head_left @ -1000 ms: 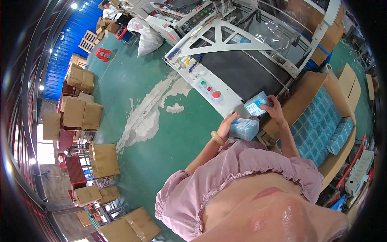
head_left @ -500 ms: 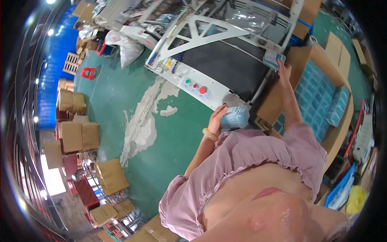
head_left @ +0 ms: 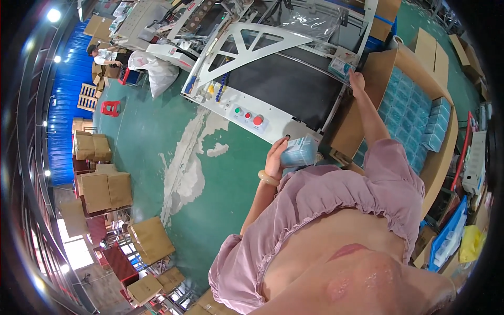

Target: Packaging small blue product boxes into a larger cardboard box on a factory production floor.

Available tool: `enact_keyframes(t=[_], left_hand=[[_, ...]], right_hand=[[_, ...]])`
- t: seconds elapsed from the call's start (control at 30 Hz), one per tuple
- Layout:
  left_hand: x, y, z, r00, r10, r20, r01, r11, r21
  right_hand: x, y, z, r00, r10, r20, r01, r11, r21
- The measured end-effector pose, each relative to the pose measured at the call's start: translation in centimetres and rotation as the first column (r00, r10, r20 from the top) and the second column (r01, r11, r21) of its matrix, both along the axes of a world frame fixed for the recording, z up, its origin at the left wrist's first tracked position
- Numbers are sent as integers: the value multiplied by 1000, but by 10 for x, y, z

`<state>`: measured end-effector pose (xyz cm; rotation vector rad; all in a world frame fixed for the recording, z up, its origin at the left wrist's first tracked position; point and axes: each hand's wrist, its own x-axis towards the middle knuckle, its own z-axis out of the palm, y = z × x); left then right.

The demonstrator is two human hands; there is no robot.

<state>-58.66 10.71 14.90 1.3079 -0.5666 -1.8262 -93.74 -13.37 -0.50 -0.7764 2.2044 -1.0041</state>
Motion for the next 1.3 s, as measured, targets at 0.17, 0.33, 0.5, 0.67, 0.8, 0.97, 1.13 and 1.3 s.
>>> enact_keyframes(t=[0.17,0.33,0.5,0.67,0.8,0.97,1.13,1.3], left_hand=[[6,1,-7,999,43,0,-43,999,-26],[7,-4,-20,993,-9,-118,33,979,202],[1,-9,-12,995,-35,-93,51,983,178],[3,-9,-4,972,65,-225,-17,978,209],[10,-4,-11,961,47,-273,-3,987,158],[16,5,-29,947,304,-108,-271,931,243],[31,11,-44,934,305,-185,-253,932,260],[35,18,-49,922,349,-166,-301,918,259]], right_hand=[[69,66,48,889,452,69,-336,749,-570],[130,180,127,411,864,289,-598,495,-630],[149,205,174,273,957,-94,-832,186,-523],[145,191,175,208,933,-293,-921,86,-380],[144,188,171,237,932,-273,-917,122,-379],[133,168,137,488,855,-177,-756,313,-574],[91,133,75,791,607,-74,-556,663,-501],[71,127,83,880,466,92,-381,808,-451]])
